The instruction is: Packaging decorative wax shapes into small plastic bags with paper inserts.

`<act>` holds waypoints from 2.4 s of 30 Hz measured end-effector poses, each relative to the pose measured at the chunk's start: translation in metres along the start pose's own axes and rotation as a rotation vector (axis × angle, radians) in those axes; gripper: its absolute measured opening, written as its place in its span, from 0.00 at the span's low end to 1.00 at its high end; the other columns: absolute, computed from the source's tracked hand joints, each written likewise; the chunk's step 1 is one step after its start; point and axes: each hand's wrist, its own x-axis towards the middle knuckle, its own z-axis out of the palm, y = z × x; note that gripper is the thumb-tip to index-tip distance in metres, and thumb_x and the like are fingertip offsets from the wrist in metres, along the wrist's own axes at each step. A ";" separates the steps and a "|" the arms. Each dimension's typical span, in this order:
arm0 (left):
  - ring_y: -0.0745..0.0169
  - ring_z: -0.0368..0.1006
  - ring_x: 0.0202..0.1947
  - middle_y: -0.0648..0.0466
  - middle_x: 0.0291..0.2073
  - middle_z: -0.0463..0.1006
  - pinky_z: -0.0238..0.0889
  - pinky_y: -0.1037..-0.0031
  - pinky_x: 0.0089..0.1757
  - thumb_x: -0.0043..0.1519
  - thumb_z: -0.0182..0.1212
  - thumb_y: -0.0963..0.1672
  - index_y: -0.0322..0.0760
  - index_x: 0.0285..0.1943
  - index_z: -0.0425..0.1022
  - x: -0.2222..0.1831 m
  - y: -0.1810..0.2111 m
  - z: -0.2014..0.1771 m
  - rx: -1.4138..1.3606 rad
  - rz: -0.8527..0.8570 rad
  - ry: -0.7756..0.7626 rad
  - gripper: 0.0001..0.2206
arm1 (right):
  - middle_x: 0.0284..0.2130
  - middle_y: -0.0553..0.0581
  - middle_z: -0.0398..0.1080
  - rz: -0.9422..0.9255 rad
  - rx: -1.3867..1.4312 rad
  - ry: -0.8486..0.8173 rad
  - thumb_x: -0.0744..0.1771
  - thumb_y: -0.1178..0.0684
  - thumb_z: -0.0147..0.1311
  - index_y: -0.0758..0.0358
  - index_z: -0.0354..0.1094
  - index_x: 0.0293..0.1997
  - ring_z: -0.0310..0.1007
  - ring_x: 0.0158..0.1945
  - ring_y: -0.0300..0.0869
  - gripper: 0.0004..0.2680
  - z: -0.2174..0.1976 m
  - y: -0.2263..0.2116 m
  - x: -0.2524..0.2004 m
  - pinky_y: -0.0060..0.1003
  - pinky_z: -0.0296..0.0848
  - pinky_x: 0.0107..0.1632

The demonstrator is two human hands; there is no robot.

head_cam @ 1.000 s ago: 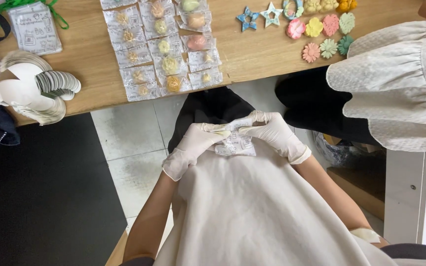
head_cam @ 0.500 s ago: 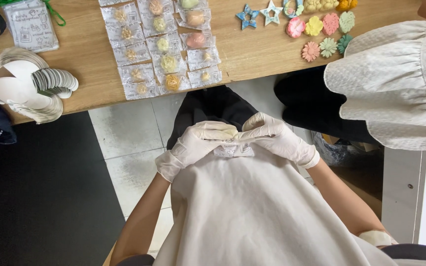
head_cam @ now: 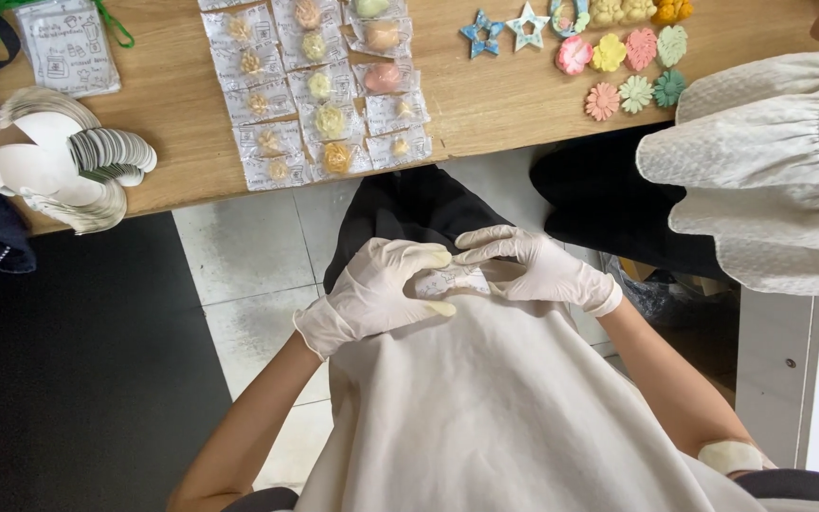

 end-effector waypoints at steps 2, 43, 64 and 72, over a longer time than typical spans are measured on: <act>0.54 0.79 0.47 0.52 0.51 0.81 0.67 0.64 0.53 0.52 0.71 0.55 0.38 0.59 0.76 0.006 0.005 -0.005 -0.067 -0.085 -0.042 0.30 | 0.57 0.56 0.71 0.066 -0.145 -0.016 0.60 0.57 0.68 0.58 0.74 0.55 0.69 0.62 0.45 0.18 -0.001 -0.012 0.006 0.39 0.67 0.63; 0.67 0.72 0.60 0.56 0.58 0.78 0.61 0.74 0.63 0.65 0.59 0.42 0.42 0.63 0.74 -0.009 -0.146 -0.027 -1.037 -0.820 0.850 0.16 | 0.39 0.48 0.78 0.141 0.302 0.498 0.66 0.52 0.63 0.65 0.76 0.47 0.73 0.42 0.31 0.09 -0.185 0.126 0.431 0.26 0.72 0.49; 0.65 0.72 0.58 0.54 0.57 0.78 0.63 0.73 0.61 0.65 0.59 0.41 0.42 0.63 0.74 -0.002 -0.162 -0.020 -1.081 -0.842 0.840 0.16 | 0.53 0.57 0.63 0.277 -0.136 0.651 0.61 0.49 0.70 0.64 0.73 0.52 0.73 0.50 0.41 0.18 -0.164 0.056 0.408 0.31 0.75 0.57; 0.56 0.72 0.59 0.45 0.59 0.76 0.65 0.72 0.61 0.64 0.61 0.42 0.32 0.64 0.71 -0.009 -0.226 -0.080 -0.754 -0.785 1.057 0.18 | 0.51 0.55 0.62 -0.092 -0.117 0.860 0.67 0.53 0.65 0.65 0.72 0.57 0.68 0.41 0.37 0.14 -0.163 0.016 0.358 0.33 0.73 0.50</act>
